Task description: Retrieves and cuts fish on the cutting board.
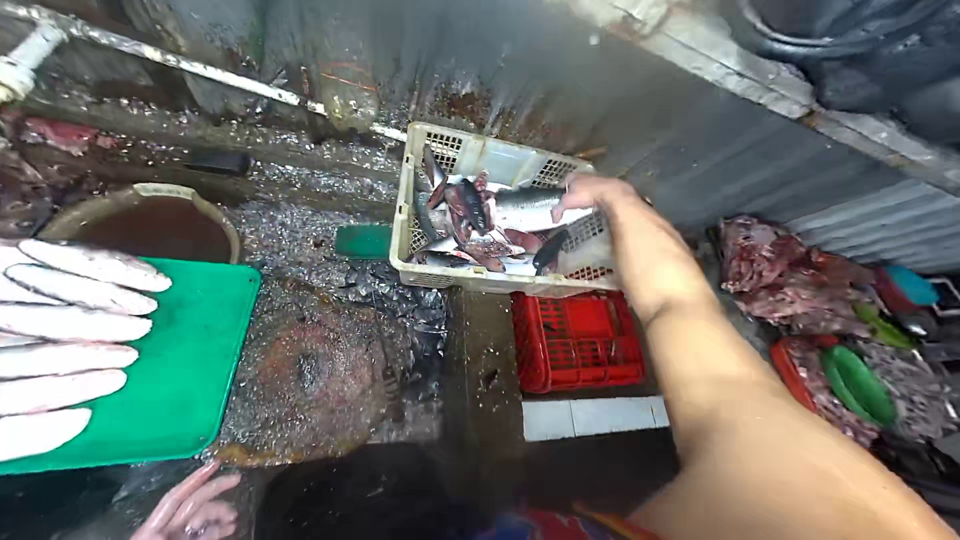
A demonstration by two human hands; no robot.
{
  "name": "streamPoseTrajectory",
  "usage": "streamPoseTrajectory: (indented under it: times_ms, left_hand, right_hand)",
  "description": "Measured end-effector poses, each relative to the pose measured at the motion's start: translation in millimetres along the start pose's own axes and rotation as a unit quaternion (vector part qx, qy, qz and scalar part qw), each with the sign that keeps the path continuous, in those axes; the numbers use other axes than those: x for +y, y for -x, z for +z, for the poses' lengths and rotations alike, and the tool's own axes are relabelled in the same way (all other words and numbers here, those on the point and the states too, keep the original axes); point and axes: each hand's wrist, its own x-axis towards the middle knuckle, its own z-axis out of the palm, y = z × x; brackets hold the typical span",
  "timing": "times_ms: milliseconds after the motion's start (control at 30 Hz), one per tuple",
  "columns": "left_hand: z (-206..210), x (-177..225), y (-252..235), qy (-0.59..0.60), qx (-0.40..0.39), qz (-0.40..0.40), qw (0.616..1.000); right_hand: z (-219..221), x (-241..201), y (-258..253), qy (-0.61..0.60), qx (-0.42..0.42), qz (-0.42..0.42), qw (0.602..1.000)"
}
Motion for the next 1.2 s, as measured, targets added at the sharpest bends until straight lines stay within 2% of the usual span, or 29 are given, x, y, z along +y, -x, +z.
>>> streamPoseTrajectory:
  times_ms: [100,167,200,267,333,400,467,533,600,667,700,767,833,900,967,1000,1033,1100,1167,1200]
  left_hand:
    - [53,12,-57,-0.024,-0.111,0.022,0.993]
    - [123,20,-101,-0.033,-0.195,0.013,0.980]
    - [161,20,-123,-0.047,-0.228,0.010,0.972]
    - [238,13,-162,-0.066,-0.269,0.020,0.961]
    - [307,12,-181,-0.047,-0.274,0.040,0.960]
    - [340,20,-180,0.013,-0.241,0.084,0.967]
    - [332,37,-166,0.004,-0.179,0.119,0.977]
    - [290,50,-144,0.002,-0.118,0.111,0.987]
    - [226,53,-123,0.058,-0.084,0.047,0.994]
    - [155,50,-107,0.092,-0.030,-0.005,0.995]
    - [121,44,-101,0.073,0.000,-0.013,0.997]
    - [65,33,-100,-0.005,0.060,-0.005,0.998]
    - [28,30,-102,-0.059,0.096,-0.015,0.994]
    - [13,29,-100,-0.050,0.081,-0.033,0.995]
    - [7,17,-104,-0.046,0.059,-0.050,0.996]
    - [5,7,-108,-0.088,0.069,-0.057,0.992]
    - [6,-5,-112,-0.185,0.093,-0.065,0.976]
    - [16,-31,-124,-0.441,0.133,-0.065,0.885]
    - [27,-55,-144,-0.596,0.119,-0.041,0.793]
    - [31,-63,-162,-0.632,0.116,-0.027,0.766]
  right_hand:
    - [-46,3,62,0.001,0.070,0.017,0.997]
    - [-38,12,124,-0.104,0.123,0.027,0.987]
    - [-19,14,161,-0.176,0.152,0.042,0.972]
    - [36,-6,234,-0.330,0.235,0.100,0.909]
    - [89,-55,287,-0.438,0.304,0.114,0.838]
    - [132,-123,312,-0.461,0.335,0.069,0.819]
    - [170,-203,338,-0.446,0.351,0.010,0.823]
    - [202,-269,356,-0.475,0.325,-0.024,0.817]
    - [226,-315,363,-0.477,0.216,-0.074,0.849]
    - [255,-335,350,-0.472,0.072,-0.124,0.870]
    - [274,-338,338,-0.475,0.063,-0.106,0.871]
    - [309,-338,300,-0.392,0.121,0.021,0.912]
    - [333,-344,251,-0.302,0.074,0.121,0.943]
    - [354,-359,218,-0.266,0.013,0.146,0.953]
    - [367,-368,208,-0.239,0.013,0.151,0.959]
    - [367,-367,207,-0.228,0.018,0.150,0.962]
    - [360,-363,210,-0.222,0.018,0.150,0.963]
    - [327,-351,228,-0.236,0.003,0.148,0.960]
    - [308,-332,260,-0.255,0.006,0.093,0.962]
    - [309,-321,276,-0.258,0.014,0.059,0.964]
